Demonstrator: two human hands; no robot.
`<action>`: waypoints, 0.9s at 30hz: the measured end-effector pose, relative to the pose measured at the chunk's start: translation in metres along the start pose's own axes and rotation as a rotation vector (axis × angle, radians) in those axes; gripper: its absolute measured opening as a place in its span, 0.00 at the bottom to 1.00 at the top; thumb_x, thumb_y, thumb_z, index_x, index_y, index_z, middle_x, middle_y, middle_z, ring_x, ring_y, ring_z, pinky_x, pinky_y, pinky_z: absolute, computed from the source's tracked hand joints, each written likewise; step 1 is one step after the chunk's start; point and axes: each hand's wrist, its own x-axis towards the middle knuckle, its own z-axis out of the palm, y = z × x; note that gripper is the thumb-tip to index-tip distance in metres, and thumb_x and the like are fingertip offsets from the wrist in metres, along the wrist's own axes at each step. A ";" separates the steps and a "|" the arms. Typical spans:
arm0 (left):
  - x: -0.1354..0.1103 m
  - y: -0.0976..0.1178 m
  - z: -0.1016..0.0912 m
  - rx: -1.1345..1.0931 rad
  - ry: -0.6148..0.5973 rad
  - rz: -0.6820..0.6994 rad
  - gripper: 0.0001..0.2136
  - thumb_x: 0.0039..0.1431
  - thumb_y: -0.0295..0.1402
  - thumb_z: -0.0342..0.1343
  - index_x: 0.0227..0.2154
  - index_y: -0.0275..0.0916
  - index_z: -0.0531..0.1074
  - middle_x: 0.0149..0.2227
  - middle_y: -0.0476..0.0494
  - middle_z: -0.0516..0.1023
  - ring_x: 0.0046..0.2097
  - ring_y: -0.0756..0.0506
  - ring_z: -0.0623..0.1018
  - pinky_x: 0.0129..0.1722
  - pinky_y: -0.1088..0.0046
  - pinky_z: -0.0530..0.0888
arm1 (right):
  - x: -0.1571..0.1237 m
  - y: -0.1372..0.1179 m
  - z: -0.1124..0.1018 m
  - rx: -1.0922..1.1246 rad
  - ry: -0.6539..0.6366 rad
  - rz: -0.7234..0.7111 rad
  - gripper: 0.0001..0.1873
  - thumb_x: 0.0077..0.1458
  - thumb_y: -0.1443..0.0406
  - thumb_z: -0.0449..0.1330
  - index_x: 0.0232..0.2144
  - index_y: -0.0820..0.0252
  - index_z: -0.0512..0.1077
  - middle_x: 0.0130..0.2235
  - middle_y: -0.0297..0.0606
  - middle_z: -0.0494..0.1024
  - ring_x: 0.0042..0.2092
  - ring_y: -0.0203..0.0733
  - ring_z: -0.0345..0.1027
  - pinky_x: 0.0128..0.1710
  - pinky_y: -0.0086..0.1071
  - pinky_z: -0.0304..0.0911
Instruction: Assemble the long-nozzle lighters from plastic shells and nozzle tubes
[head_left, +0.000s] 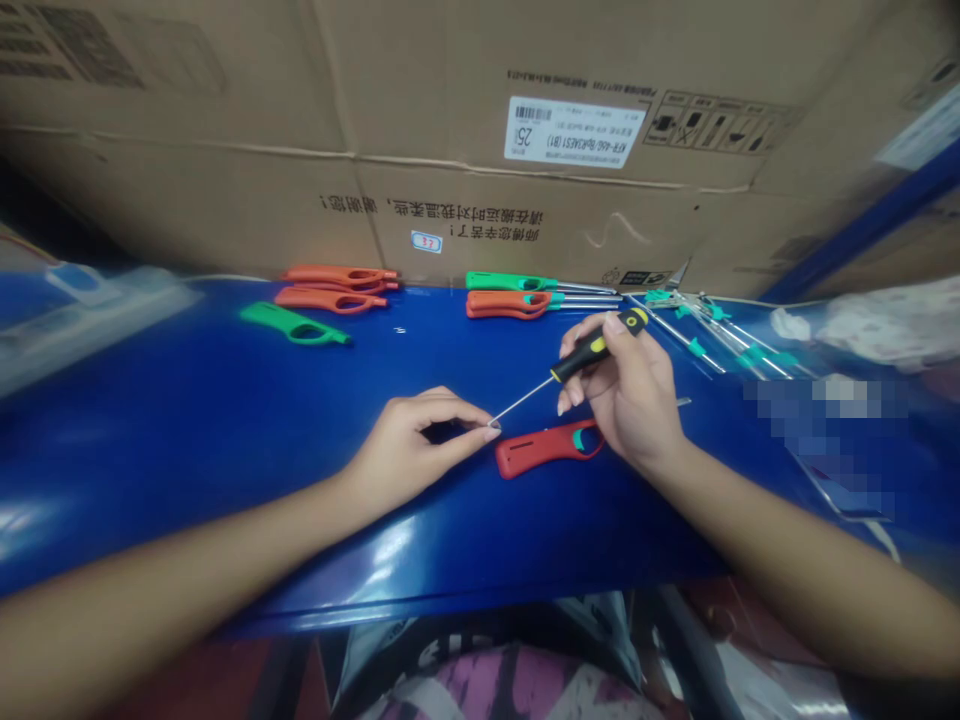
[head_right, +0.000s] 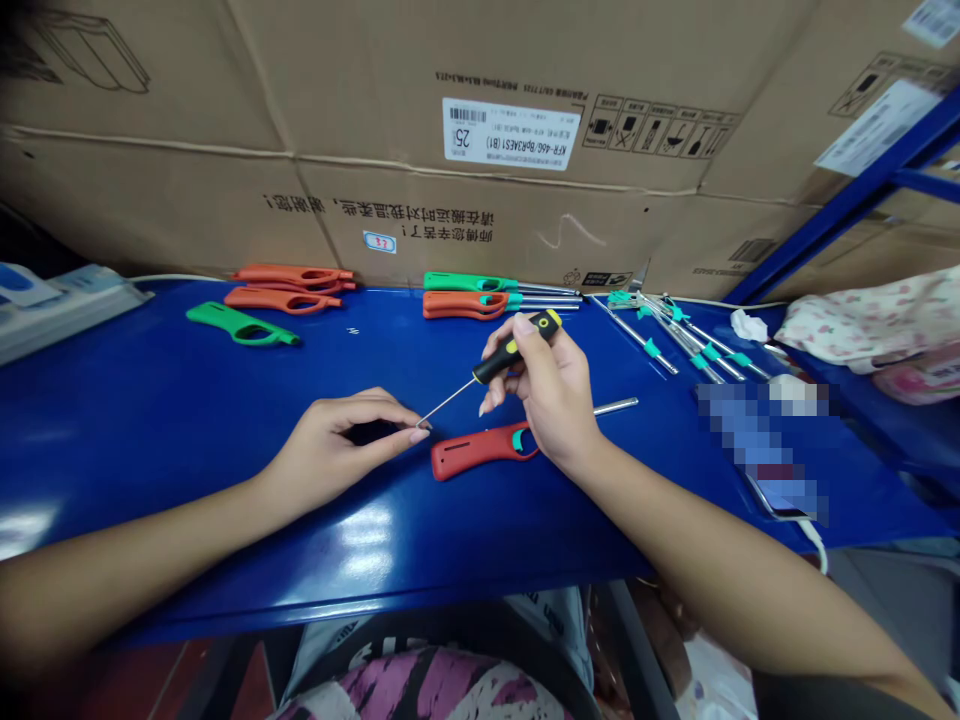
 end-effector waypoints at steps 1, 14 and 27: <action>0.000 0.000 0.000 -0.003 0.005 -0.001 0.04 0.60 0.33 0.65 0.35 0.40 0.83 0.36 0.46 0.83 0.38 0.48 0.81 0.42 0.73 0.75 | 0.000 0.000 0.000 0.007 0.002 -0.002 0.15 0.61 0.52 0.62 0.33 0.58 0.71 0.31 0.31 0.74 0.19 0.30 0.64 0.17 0.30 0.69; 0.002 -0.002 0.001 -0.010 0.006 0.026 0.03 0.59 0.32 0.66 0.35 0.40 0.83 0.35 0.45 0.84 0.37 0.48 0.81 0.40 0.72 0.76 | -0.001 0.001 -0.002 0.005 -0.015 -0.023 0.14 0.63 0.54 0.60 0.34 0.58 0.71 0.31 0.32 0.74 0.19 0.30 0.64 0.17 0.29 0.68; -0.001 0.003 0.002 -0.094 -0.158 0.046 0.03 0.59 0.31 0.65 0.34 0.40 0.84 0.33 0.45 0.83 0.35 0.49 0.80 0.37 0.74 0.75 | -0.020 -0.014 0.001 -0.167 -0.241 -0.323 0.16 0.66 0.63 0.57 0.54 0.46 0.61 0.35 0.31 0.76 0.19 0.31 0.66 0.16 0.28 0.68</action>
